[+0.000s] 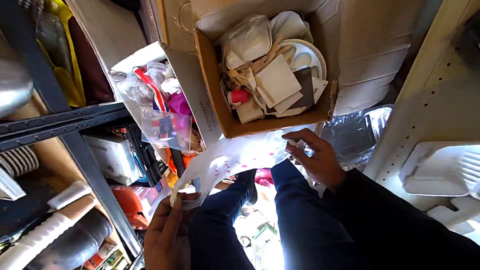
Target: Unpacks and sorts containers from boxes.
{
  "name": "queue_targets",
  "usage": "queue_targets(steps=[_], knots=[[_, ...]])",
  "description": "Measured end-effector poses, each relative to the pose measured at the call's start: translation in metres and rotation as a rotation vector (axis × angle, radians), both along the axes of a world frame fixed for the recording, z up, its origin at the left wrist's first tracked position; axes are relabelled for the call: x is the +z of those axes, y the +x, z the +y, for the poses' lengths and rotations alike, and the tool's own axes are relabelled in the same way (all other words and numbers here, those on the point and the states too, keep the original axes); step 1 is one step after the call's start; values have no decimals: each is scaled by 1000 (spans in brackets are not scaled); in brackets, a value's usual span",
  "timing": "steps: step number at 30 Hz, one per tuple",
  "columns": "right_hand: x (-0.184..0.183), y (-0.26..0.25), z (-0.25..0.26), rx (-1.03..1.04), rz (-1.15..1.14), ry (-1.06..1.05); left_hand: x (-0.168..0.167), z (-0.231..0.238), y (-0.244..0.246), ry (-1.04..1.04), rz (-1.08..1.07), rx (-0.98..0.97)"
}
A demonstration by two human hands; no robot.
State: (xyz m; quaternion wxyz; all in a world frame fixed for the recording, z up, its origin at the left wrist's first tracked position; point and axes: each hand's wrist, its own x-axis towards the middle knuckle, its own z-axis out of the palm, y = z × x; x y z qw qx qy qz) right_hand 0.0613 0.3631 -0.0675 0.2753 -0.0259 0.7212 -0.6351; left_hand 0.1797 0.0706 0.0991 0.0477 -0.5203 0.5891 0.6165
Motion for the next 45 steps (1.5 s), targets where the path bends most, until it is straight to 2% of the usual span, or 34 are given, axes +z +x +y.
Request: queue_targets(steps=[8, 12, 19, 25, 33, 41, 45], knots=[[-10, 8, 19, 79, 23, 51, -34, 12, -13, 62, 13, -46], [-17, 11, 18, 119, 9, 92, -45, 16, -3, 93, -6, 13], [-19, 3, 1, 185, -69, 112, -50, 10, 12, 89, -10, 34], [-14, 3, -8, 248, -48, 114, -51, -3, 27, 47, -61, 108], [-8, 14, -1, 271, -7, 160, -63, -5, 16, 41, -7, 30], [-7, 35, -12, 288, 2, 185, -64, -11, 32, 77, -29, 52], [-10, 38, -17, 338, -72, 253, -74, -21, 46, 40, -15, 61]])
